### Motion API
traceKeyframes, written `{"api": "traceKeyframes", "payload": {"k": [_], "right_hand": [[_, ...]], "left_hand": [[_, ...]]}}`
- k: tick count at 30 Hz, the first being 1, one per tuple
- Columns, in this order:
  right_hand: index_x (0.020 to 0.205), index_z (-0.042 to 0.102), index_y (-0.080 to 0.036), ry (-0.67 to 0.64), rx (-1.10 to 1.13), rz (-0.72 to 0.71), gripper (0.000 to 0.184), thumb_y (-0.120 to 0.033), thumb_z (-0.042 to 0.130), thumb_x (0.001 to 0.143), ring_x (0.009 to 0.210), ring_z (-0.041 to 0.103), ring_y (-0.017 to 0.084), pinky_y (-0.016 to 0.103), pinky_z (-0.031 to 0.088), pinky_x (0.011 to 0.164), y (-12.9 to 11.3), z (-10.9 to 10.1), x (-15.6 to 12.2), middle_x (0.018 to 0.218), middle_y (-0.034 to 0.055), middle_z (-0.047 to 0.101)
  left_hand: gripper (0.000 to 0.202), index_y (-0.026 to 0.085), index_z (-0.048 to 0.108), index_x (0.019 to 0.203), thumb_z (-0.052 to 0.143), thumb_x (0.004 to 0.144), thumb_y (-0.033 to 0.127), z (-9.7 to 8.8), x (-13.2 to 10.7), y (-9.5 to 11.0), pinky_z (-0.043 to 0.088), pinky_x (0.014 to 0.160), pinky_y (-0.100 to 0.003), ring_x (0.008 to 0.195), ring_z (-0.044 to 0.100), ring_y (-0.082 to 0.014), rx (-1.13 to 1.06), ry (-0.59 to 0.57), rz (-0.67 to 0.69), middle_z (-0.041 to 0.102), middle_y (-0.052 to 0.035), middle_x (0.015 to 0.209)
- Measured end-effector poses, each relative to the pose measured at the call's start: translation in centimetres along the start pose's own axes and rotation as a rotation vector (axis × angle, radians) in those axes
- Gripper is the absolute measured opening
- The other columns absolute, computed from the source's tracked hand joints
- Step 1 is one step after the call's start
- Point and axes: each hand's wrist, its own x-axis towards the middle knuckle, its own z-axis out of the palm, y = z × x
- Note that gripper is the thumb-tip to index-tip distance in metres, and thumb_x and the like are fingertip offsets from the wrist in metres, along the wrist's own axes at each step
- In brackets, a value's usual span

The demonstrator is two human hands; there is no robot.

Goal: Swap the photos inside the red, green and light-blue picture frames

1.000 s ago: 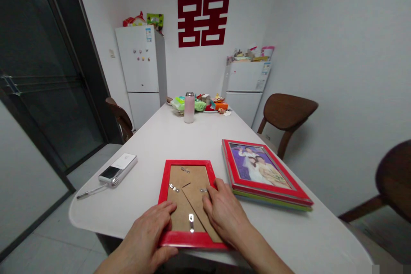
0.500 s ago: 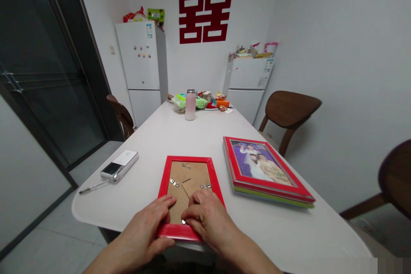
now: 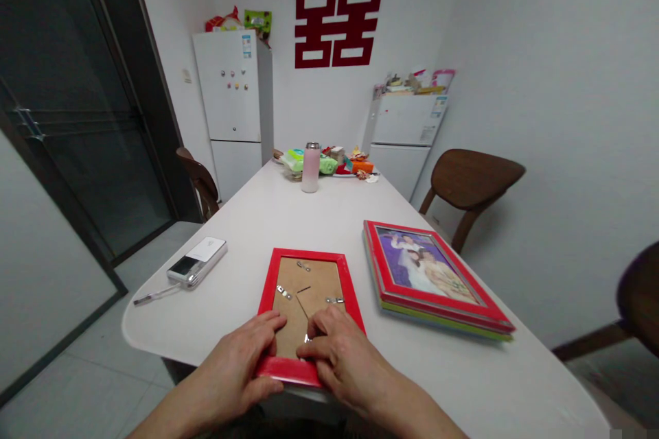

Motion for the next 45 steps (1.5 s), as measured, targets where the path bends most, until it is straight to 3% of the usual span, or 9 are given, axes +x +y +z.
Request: {"api": "traceKeyframes", "payload": {"k": [4,9,13,19,24,27,31,40,45], "right_hand": [[0.091,0.062,-0.021,0.102,0.050,0.108,0.026,-0.017,0.040,0.077,0.077,0.050,0.014,0.024,0.039,0.069,-0.2,0.4,1.9,0.082,0.0046,0.057],[0.077,0.064,-0.018,0.187,-0.094,0.218,0.024,-0.020,0.041,0.078,0.074,0.053,0.014,0.023,0.038,0.068,0.4,1.3,6.2,0.076,0.0051,0.061],[0.071,0.065,-0.017,0.177,-0.149,0.229,0.023,-0.018,0.043,0.076,0.071,0.053,0.015,0.023,0.037,0.066,0.9,2.0,8.4,0.072,0.0057,0.062],[0.059,0.062,-0.016,0.132,-0.181,0.211,0.023,-0.016,0.045,0.073,0.066,0.053,0.014,0.022,0.037,0.064,0.3,2.3,8.7,0.065,0.0048,0.060],[0.065,0.064,-0.019,0.151,-0.182,0.231,0.022,-0.021,0.045,0.075,0.067,0.055,0.012,0.021,0.037,0.064,1.2,2.1,8.8,0.069,0.0026,0.063],[0.075,0.064,-0.018,0.221,-0.200,0.329,0.022,-0.023,0.043,0.076,0.068,0.056,0.014,0.022,0.036,0.062,3.0,1.7,9.2,0.074,0.0045,0.065],[0.077,0.063,-0.017,0.295,-0.228,0.474,0.022,-0.024,0.042,0.075,0.071,0.058,0.017,0.024,0.036,0.060,5.1,1.7,10.2,0.076,0.0073,0.065],[0.070,0.061,-0.015,0.347,-0.179,0.631,0.018,-0.026,0.048,0.071,0.068,0.058,0.019,0.026,0.035,0.058,6.4,1.4,11.0,0.071,0.0113,0.065],[0.066,0.061,-0.015,0.404,-0.065,0.560,0.021,-0.026,0.045,0.072,0.063,0.057,0.016,0.024,0.037,0.058,5.8,0.7,10.4,0.066,0.0079,0.064]], "left_hand": [[0.061,0.013,0.040,0.118,0.064,0.064,0.026,0.0,0.0,0.1,0.026,0.098,-0.032,0.119,0.031,-0.0195,-0.008,0.000,-0.005,0.038,-0.0104,0.128],[0.040,0.016,0.052,0.100,0.064,0.064,0.027,0.0,-0.1,0.1,0.027,0.098,-0.032,0.119,0.030,-0.0196,-0.021,0.010,0.000,0.037,-0.0080,0.129],[0.042,0.015,0.051,0.100,0.064,0.064,0.030,0.2,-0.2,-0.2,0.025,0.099,-0.030,0.120,0.029,-0.0188,-0.033,0.014,0.007,0.037,-0.0081,0.129],[0.052,0.015,0.046,0.110,0.065,0.063,0.029,0.2,0.1,-0.2,0.024,0.099,-0.031,0.119,0.030,-0.0193,-0.052,0.006,0.008,0.038,-0.0083,0.129],[0.051,0.016,0.048,0.108,0.065,0.062,0.029,0.1,0.1,-0.2,0.024,0.099,-0.031,0.119,0.030,-0.0201,-0.054,0.014,0.003,0.037,-0.0085,0.129],[0.048,0.015,0.050,0.105,0.065,0.062,0.031,0.2,-0.1,-0.2,0.026,0.098,-0.032,0.118,0.031,-0.0210,-0.056,0.007,-0.012,0.038,-0.0096,0.128],[0.059,0.012,0.044,0.114,0.064,0.062,0.032,0.3,-0.1,-0.3,0.025,0.099,-0.032,0.119,0.030,-0.0216,-0.049,-0.013,-0.027,0.036,-0.0118,0.129],[0.065,0.010,0.041,0.117,0.066,0.060,0.029,-0.6,0.2,0.3,0.027,0.098,-0.032,0.118,0.033,-0.0220,-0.022,-0.042,-0.053,0.038,-0.0130,0.127],[0.063,0.012,0.048,0.107,0.071,0.053,0.035,1.5,1.4,0.9,0.017,0.100,-0.044,0.119,0.030,-0.0265,0.052,-0.016,0.017,0.039,-0.0146,0.126]]}}
